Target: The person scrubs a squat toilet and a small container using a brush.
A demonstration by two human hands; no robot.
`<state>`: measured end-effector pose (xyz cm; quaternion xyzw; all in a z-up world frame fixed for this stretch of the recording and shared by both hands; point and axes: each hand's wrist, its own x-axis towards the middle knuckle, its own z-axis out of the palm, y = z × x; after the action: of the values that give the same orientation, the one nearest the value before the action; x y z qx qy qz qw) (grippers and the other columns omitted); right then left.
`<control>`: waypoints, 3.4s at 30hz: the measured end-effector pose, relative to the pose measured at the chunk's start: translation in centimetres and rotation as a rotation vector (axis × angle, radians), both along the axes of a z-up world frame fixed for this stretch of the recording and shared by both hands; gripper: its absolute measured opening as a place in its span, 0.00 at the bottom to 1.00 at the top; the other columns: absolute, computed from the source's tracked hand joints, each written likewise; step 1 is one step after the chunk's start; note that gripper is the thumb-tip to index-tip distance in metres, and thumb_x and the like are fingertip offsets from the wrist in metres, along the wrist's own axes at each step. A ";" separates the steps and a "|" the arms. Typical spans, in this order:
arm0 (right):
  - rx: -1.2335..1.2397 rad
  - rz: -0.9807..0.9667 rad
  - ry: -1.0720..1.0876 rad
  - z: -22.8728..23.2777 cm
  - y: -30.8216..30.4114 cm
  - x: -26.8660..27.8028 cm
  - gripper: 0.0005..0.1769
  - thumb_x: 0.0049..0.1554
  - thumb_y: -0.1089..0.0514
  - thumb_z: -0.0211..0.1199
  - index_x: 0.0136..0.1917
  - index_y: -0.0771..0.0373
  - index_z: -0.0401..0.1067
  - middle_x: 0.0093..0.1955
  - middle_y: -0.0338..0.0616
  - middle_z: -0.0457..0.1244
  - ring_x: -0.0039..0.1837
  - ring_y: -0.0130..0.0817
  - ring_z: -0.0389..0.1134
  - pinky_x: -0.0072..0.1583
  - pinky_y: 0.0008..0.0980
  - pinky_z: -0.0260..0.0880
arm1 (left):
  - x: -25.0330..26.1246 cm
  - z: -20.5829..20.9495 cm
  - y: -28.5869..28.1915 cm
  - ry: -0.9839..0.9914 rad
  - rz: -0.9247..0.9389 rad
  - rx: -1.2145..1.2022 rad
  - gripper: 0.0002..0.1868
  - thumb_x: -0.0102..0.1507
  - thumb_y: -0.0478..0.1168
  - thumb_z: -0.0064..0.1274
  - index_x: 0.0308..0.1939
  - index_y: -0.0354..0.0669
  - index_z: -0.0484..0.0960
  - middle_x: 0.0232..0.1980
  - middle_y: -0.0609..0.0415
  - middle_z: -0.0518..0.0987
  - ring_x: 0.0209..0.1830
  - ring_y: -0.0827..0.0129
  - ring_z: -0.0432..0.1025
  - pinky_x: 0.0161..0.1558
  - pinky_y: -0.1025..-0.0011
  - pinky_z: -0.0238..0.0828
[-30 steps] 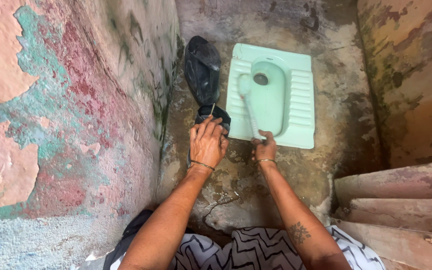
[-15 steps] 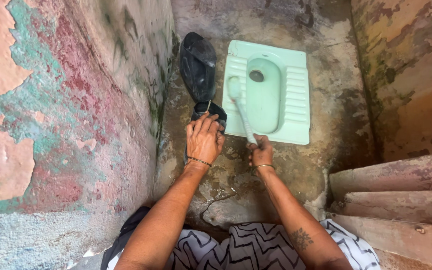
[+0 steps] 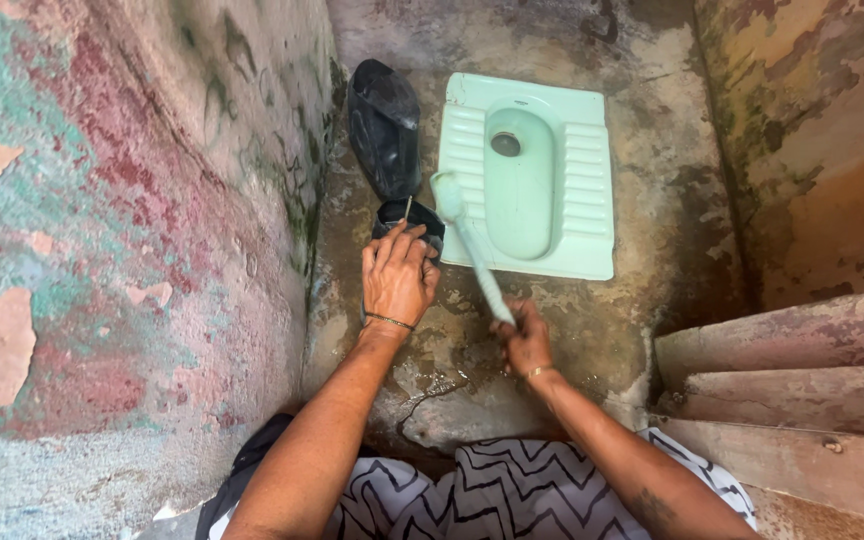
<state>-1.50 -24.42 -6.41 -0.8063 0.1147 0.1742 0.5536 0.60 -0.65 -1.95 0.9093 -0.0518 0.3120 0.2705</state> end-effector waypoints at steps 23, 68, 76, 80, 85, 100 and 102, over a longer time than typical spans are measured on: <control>0.163 0.019 0.290 1.7 -0.4 -2.5 0.26 0.60 0.68 0.51 0.70 0.59 0.53 0.44 0.56 0.68 0.27 0.32 0.62 0.26 0.31 0.63 | -0.8 1.6 0.6 0.008 0.004 0.041 0.09 0.54 0.34 0.57 0.38 0.46 0.83 0.59 0.54 0.81 0.68 0.57 0.69 0.63 0.59 0.60; 0.203 -0.104 0.313 3.3 -1.0 -3.3 0.25 0.60 0.66 0.50 0.70 0.55 0.57 0.41 0.48 0.68 0.26 0.25 0.55 0.25 0.25 0.56 | -0.9 1.4 0.7 0.013 0.000 0.047 0.08 0.56 0.32 0.57 0.38 0.46 0.83 0.60 0.54 0.81 0.68 0.58 0.69 0.64 0.59 0.60; 0.298 -0.135 0.360 3.2 -1.8 -3.9 0.29 0.59 0.68 0.52 0.72 0.56 0.55 0.44 0.49 0.66 0.28 0.25 0.54 0.26 0.26 0.54 | -0.8 1.2 0.6 0.011 0.009 0.055 0.07 0.56 0.32 0.57 0.38 0.46 0.82 0.59 0.55 0.81 0.69 0.58 0.69 0.64 0.59 0.59; 0.319 -0.149 0.367 3.7 -2.2 -3.9 0.29 0.59 0.66 0.54 0.72 0.56 0.56 0.44 0.48 0.66 0.29 0.24 0.55 0.28 0.25 0.56 | -0.8 1.0 0.7 0.014 0.011 0.059 0.07 0.56 0.33 0.57 0.37 0.46 0.82 0.59 0.56 0.81 0.69 0.58 0.69 0.64 0.59 0.60; 0.309 -0.121 0.373 4.1 -2.7 -3.9 0.29 0.59 0.65 0.55 0.72 0.55 0.56 0.45 0.48 0.68 0.30 0.25 0.57 0.29 0.26 0.59 | -0.7 0.9 0.7 0.007 0.005 0.062 0.07 0.56 0.33 0.57 0.38 0.46 0.82 0.60 0.55 0.81 0.69 0.58 0.69 0.64 0.59 0.59; 0.323 -0.337 0.274 3.3 -5.6 -1.6 0.26 0.59 0.66 0.55 0.70 0.60 0.56 0.42 0.49 0.68 0.30 0.25 0.57 0.27 0.26 0.56 | -0.5 0.5 0.8 0.026 0.000 0.060 0.07 0.57 0.33 0.56 0.38 0.46 0.83 0.61 0.54 0.80 0.70 0.57 0.68 0.65 0.58 0.58; 0.361 -0.324 0.291 3.8 -5.7 -1.3 0.26 0.59 0.66 0.55 0.70 0.59 0.56 0.41 0.47 0.66 0.29 0.25 0.55 0.27 0.26 0.54 | -0.4 0.5 0.8 0.021 0.001 0.063 0.07 0.57 0.33 0.56 0.38 0.46 0.83 0.60 0.54 0.80 0.70 0.57 0.68 0.65 0.58 0.58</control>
<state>-2.83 -30.14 -2.65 -0.6323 0.2873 0.2151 0.6866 0.16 0.14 -1.43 0.9207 -0.0583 0.3006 0.2420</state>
